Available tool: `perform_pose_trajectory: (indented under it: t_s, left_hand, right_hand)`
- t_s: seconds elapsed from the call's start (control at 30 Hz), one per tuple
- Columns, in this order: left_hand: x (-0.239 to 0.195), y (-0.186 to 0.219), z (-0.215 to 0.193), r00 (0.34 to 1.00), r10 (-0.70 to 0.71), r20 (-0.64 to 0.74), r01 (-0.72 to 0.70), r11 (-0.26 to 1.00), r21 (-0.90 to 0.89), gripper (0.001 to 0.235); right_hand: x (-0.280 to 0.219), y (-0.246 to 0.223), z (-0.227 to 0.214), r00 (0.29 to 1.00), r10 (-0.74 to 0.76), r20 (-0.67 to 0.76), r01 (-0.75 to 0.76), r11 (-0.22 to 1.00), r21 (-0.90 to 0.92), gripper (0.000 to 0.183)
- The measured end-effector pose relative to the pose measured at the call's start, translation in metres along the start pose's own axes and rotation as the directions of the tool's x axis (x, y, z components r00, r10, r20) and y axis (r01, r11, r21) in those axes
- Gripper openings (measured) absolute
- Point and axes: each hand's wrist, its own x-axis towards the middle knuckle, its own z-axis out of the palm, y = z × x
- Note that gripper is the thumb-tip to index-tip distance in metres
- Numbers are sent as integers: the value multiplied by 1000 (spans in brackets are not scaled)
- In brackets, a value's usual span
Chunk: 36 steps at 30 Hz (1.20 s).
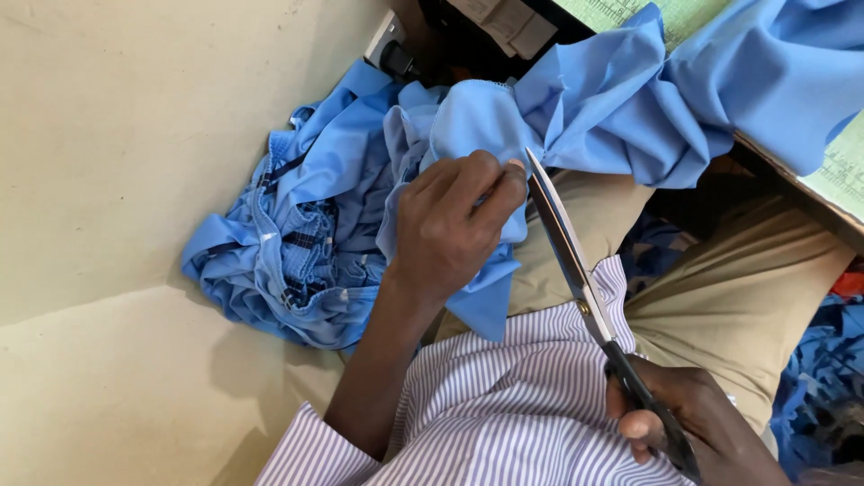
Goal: Trimming the edges of blue fabric pieces using large tailor scissors at a factory workbench.
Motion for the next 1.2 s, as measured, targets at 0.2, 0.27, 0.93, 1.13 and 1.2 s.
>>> perform_pose_trajectory:
  t_s: [0.2,0.27,0.93,1.13,1.2]
  left_hand:
    - [3,-3,-4,996,-91,-11,88,986,-142,19]
    - [8,-3,-10,947,-269,176,318,868,-381,21]
    - [-3,2,4,848,-434,304,472,880,-61,25]
    - [-6,-6,-5,927,-355,125,366,927,-82,23]
    - [-8,-9,-6,931,-363,48,366,925,-101,24]
  right_hand:
    - [-5,23,-2,987,151,-50,-149,988,30,53]
    - [-6,24,-5,996,85,23,-87,990,106,61]
    - [33,15,-29,981,100,166,-60,971,-230,60]
    - [38,-4,-35,979,-17,202,64,971,-229,51]
    - [36,-8,-37,982,7,187,38,971,-235,50]
